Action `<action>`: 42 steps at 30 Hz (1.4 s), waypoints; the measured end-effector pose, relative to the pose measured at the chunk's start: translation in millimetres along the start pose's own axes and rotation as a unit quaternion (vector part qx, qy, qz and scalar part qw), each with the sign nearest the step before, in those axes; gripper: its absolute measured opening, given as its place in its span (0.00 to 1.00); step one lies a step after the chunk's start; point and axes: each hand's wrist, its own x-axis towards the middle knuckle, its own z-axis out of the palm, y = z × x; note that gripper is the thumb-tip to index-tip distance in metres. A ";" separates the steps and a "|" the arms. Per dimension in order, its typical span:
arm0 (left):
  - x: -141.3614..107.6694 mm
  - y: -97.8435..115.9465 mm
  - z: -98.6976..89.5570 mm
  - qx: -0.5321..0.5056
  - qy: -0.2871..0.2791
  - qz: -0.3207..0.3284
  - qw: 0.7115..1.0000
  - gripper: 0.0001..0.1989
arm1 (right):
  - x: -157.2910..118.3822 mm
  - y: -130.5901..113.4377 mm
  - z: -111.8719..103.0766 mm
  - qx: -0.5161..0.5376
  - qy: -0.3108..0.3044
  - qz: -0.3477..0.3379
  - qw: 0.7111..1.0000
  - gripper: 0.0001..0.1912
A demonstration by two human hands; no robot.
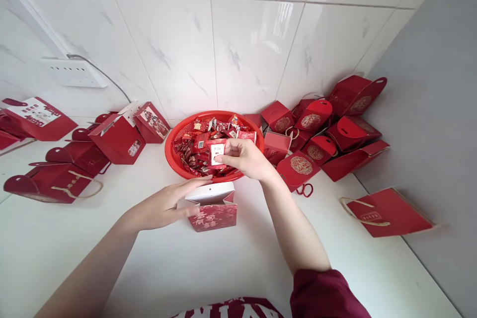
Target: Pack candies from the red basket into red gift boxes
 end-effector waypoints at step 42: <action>17.2 -3.1 10.2 -0.168 -0.077 0.002 0.983 0.16 | -50.2 -28.5 24.8 -0.346 -0.125 -0.086 0.926 0.11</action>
